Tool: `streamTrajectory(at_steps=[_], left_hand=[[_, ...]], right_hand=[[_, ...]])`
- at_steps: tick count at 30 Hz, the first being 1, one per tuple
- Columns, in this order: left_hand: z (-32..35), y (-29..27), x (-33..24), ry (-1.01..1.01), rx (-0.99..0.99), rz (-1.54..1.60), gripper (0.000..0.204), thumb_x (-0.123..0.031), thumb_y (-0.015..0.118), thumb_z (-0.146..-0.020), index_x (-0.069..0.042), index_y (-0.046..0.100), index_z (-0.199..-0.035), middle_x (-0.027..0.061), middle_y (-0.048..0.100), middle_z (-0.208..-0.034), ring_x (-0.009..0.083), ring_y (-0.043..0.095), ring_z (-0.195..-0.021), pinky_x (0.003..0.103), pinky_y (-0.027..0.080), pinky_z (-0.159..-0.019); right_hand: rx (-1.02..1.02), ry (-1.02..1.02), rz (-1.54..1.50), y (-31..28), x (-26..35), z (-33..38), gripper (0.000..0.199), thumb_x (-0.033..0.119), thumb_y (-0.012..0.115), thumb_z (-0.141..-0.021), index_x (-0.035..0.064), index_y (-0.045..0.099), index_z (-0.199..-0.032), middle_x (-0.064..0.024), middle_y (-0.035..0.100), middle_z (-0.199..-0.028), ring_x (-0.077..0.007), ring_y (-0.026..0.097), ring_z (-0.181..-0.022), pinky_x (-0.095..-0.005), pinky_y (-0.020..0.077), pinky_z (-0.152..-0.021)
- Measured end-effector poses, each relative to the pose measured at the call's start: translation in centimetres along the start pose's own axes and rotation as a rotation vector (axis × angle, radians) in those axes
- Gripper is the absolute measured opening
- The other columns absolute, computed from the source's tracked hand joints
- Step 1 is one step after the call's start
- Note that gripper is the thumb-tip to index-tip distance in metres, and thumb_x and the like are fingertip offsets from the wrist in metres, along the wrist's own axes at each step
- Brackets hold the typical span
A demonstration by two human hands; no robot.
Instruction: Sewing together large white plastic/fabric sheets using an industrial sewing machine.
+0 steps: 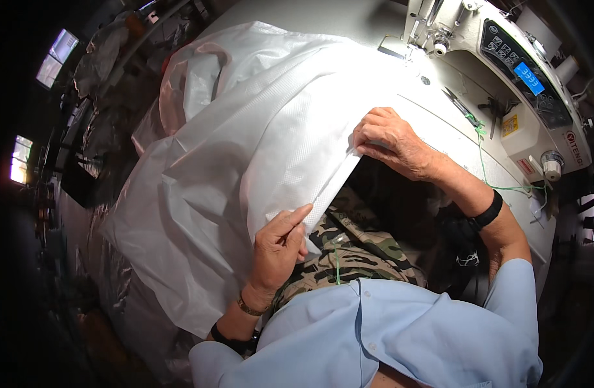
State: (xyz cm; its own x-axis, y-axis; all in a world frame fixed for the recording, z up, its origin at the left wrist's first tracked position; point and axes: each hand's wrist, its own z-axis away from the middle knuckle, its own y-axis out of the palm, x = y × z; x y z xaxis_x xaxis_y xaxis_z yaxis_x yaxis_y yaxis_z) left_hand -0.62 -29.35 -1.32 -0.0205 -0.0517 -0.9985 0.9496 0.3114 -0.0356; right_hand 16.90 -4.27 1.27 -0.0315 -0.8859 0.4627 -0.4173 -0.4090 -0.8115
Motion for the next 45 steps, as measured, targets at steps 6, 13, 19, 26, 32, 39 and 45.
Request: streamTrajectory(at_steps=[6, 13, 19, 26, 32, 39, 45], left_hand=[[-1.1, 0.6, -0.2, 0.25, -0.049, -0.507, 0.03, -0.003, 0.069, -0.084, -0.002, 0.067, -0.114, 0.0036, 0.052, -0.077, 0.0102, 0.047, -0.058, 0.029, 0.038, -0.051], [-2.9, 0.9, -1.3, 0.453, -0.146, -0.581, 0.011, -0.006, 0.072, -0.083, -0.002, 0.069, -0.093, 0.0073, 0.053, -0.072, 0.0214, 0.052, -0.057, 0.033, 0.041, -0.052], [-3.0, 0.1, -2.0, 0.509, -0.124, -0.742, 0.01, 0.002, 0.068, -0.085, 0.003, 0.068, -0.095, 0.0103, 0.056, -0.073, 0.0185, 0.053, -0.059, 0.029, 0.042, -0.054], [-3.4, -0.9, -1.4, 0.341, -0.082, -0.458, 0.016, 0.003, 0.061, -0.089, 0.003, 0.068, -0.103, 0.0045, 0.053, -0.072, 0.0109, 0.046, -0.062, 0.024, 0.038, -0.057], [-4.2, -1.7, -1.2, 0.27, 0.042, -0.421, 0.018, 0.002, 0.057, -0.09, 0.004, 0.067, -0.105, 0.0037, 0.054, -0.072, 0.0098, 0.046, -0.064, 0.023, 0.038, -0.059], [-4.8, 0.3, -1.0, 0.409, 0.194, -0.53, 0.018, 0.0, 0.062, -0.075, -0.001, 0.068, -0.092, 0.0094, 0.054, -0.067, 0.0188, 0.051, -0.054, 0.028, 0.041, -0.053], [-5.9, 3.0, -0.7, 0.708, 0.261, -0.729, 0.004, 0.0, 0.059, -0.067, -0.004, 0.059, -0.068, 0.01, 0.046, -0.059, 0.0284, 0.049, -0.049, 0.037, 0.039, -0.046]], right_hand=[[0.003, -0.079, 0.047, -0.3, 0.1, 0.0, 0.014, 0.016, 0.071, -0.081, 0.0109, 0.061, -0.09, 0.0001, 0.062, -0.097, -0.0205, 0.057, -0.097, -0.0368, 0.0408, -0.091], [0.019, -0.104, 0.215, -0.3, -0.4, -0.6, 0.019, 0.02, 0.073, -0.079, 0.0112, 0.057, -0.085, -0.0017, 0.057, -0.088, -0.0217, 0.056, -0.088, -0.0362, 0.0431, -0.08], [0.035, -0.119, 0.318, -1.6, -2.9, -1.4, 0.024, 0.03, 0.07, -0.084, 0.0114, 0.055, -0.08, -0.0043, 0.054, -0.079, -0.0227, 0.055, -0.078, -0.0352, 0.0437, -0.071], [0.003, -0.018, 0.317, -3.5, -6.1, -1.4, 0.032, 0.042, 0.062, -0.089, 0.0115, 0.06, -0.08, -0.0016, 0.055, -0.075, -0.0194, 0.056, -0.079, -0.0358, 0.0424, -0.079], [-0.05, -0.029, 0.403, -4.9, -8.7, -1.4, 0.032, 0.04, 0.062, -0.088, 0.0085, 0.055, -0.084, -0.0046, 0.054, -0.078, -0.0226, 0.056, -0.082, -0.0384, 0.0401, -0.085], [-0.184, 0.158, 0.603, -4.9, -8.7, -1.3, 0.031, 0.035, 0.067, -0.086, 0.0068, 0.055, -0.092, -0.0094, 0.059, -0.09, -0.0285, 0.059, -0.09, -0.0405, 0.0496, -0.079], [-0.299, 0.41, 0.611, -2.7, -6.1, 1.4, 0.038, 0.037, 0.068, -0.084, 0.0006, 0.059, -0.09, -0.0179, 0.06, -0.093, -0.0355, 0.061, -0.09, -0.0442, 0.0502, -0.081]])
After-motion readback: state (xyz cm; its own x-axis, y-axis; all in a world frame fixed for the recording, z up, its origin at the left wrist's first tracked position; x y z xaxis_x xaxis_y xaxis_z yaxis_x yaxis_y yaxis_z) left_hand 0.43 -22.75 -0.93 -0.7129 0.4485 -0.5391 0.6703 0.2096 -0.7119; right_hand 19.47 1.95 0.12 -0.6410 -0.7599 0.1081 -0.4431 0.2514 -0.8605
